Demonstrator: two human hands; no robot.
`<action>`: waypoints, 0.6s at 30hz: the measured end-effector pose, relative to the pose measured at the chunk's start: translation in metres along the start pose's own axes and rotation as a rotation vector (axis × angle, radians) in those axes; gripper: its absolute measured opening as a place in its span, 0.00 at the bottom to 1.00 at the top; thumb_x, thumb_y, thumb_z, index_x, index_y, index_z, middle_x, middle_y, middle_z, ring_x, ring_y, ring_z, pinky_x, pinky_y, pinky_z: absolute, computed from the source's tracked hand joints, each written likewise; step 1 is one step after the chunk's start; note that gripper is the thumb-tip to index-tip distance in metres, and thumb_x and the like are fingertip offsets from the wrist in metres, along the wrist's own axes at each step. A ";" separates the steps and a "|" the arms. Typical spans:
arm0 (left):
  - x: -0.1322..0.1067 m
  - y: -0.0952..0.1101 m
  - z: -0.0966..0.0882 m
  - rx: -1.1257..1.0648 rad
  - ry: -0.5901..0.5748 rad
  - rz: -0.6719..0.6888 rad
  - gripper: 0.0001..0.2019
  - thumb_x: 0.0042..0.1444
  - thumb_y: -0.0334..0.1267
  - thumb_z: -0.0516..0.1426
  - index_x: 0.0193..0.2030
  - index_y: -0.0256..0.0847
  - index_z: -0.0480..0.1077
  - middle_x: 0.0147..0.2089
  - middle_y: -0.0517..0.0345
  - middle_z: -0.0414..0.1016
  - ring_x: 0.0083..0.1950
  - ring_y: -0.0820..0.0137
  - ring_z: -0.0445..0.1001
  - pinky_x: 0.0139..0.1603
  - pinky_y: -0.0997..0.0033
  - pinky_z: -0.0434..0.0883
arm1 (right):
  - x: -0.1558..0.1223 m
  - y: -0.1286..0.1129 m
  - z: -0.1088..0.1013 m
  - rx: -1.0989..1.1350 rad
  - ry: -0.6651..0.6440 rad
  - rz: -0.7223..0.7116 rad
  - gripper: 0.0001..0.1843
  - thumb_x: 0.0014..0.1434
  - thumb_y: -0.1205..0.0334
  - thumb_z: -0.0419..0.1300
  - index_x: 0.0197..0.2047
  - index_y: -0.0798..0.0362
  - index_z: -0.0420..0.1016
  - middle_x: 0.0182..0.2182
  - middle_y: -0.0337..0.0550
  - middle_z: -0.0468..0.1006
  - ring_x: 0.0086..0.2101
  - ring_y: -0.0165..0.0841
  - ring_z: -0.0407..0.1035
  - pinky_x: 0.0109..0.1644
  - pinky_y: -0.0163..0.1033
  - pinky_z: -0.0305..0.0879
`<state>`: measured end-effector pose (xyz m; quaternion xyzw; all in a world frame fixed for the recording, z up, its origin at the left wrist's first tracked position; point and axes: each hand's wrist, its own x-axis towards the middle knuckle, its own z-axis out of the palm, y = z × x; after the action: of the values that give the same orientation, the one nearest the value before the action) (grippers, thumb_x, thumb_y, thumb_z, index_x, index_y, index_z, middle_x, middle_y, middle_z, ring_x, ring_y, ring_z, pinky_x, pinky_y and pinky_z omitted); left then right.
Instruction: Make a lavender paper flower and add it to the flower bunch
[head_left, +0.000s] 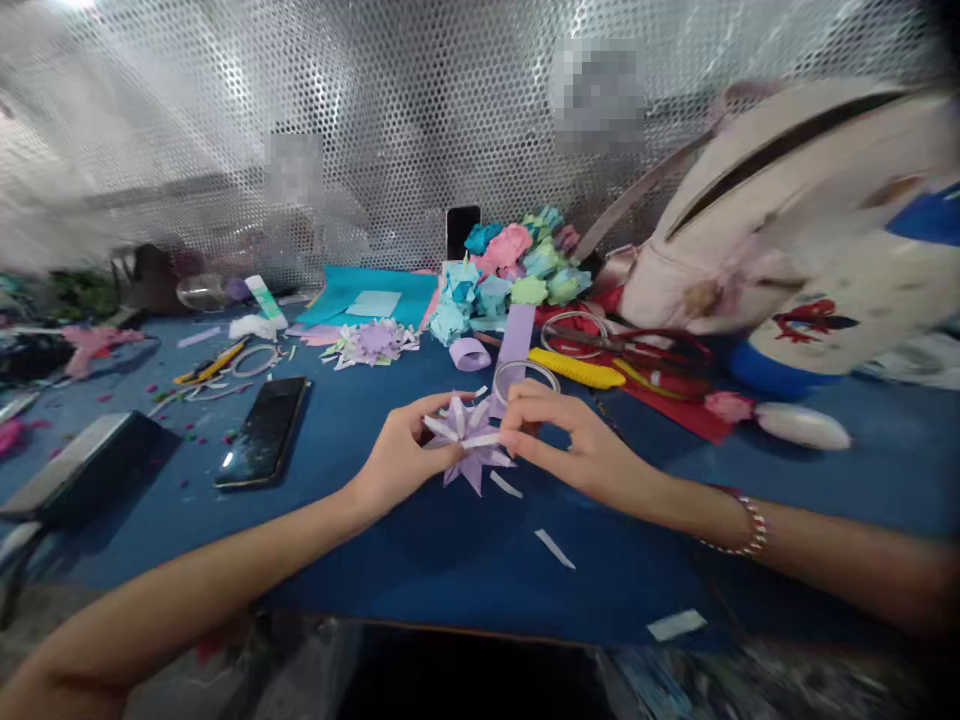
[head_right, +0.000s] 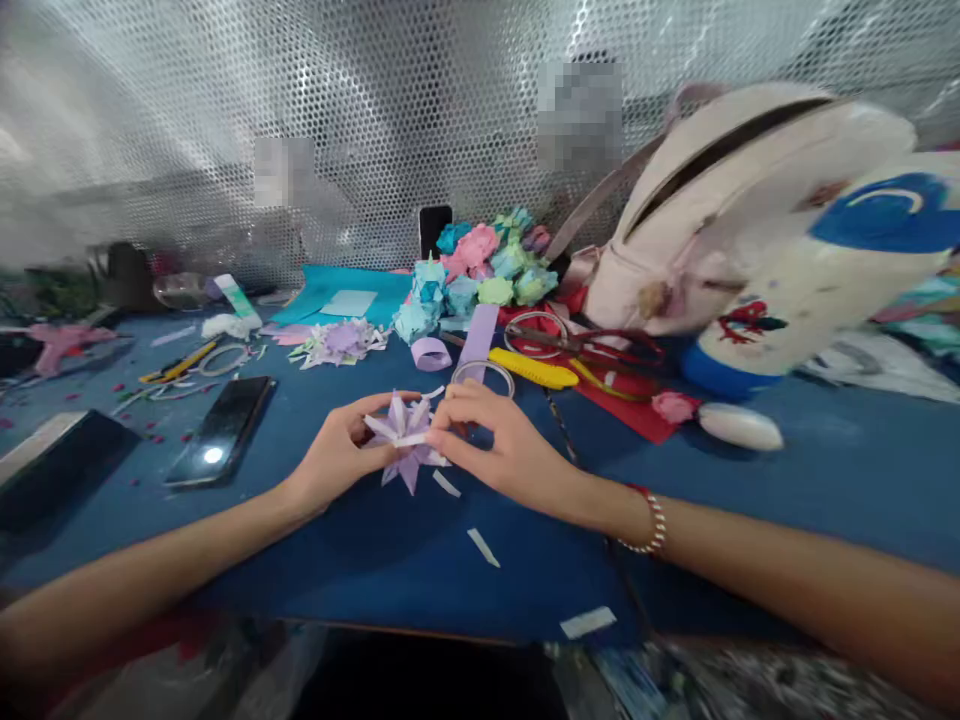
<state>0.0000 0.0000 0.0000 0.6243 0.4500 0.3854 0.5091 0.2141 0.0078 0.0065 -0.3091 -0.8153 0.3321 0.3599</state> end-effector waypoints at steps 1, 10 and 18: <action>0.000 -0.001 0.000 -0.001 0.001 0.009 0.28 0.46 0.27 0.62 0.58 0.33 0.73 0.48 0.51 0.80 0.45 0.64 0.77 0.44 0.72 0.72 | 0.002 0.002 0.000 -0.011 -0.016 0.010 0.17 0.66 0.57 0.55 0.25 0.52 0.67 0.26 0.38 0.63 0.33 0.32 0.59 0.39 0.39 0.54; -0.001 -0.001 0.000 -0.020 0.006 0.039 0.21 0.48 0.34 0.66 0.51 0.35 0.77 0.44 0.50 0.82 0.42 0.64 0.79 0.43 0.69 0.74 | 0.006 0.007 -0.004 -0.038 0.013 -0.004 0.18 0.65 0.60 0.56 0.23 0.52 0.67 0.24 0.38 0.66 0.32 0.32 0.60 0.36 0.39 0.55; -0.001 -0.003 0.000 -0.031 0.015 0.065 0.20 0.48 0.33 0.67 0.51 0.37 0.77 0.45 0.51 0.82 0.43 0.64 0.79 0.45 0.68 0.75 | 0.007 0.010 -0.006 -0.060 -0.001 -0.019 0.18 0.65 0.60 0.57 0.22 0.52 0.66 0.25 0.38 0.67 0.33 0.33 0.61 0.39 0.41 0.56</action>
<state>-0.0007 -0.0011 -0.0028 0.6278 0.4274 0.4131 0.5025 0.2180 0.0210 0.0048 -0.3117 -0.8280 0.3041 0.3532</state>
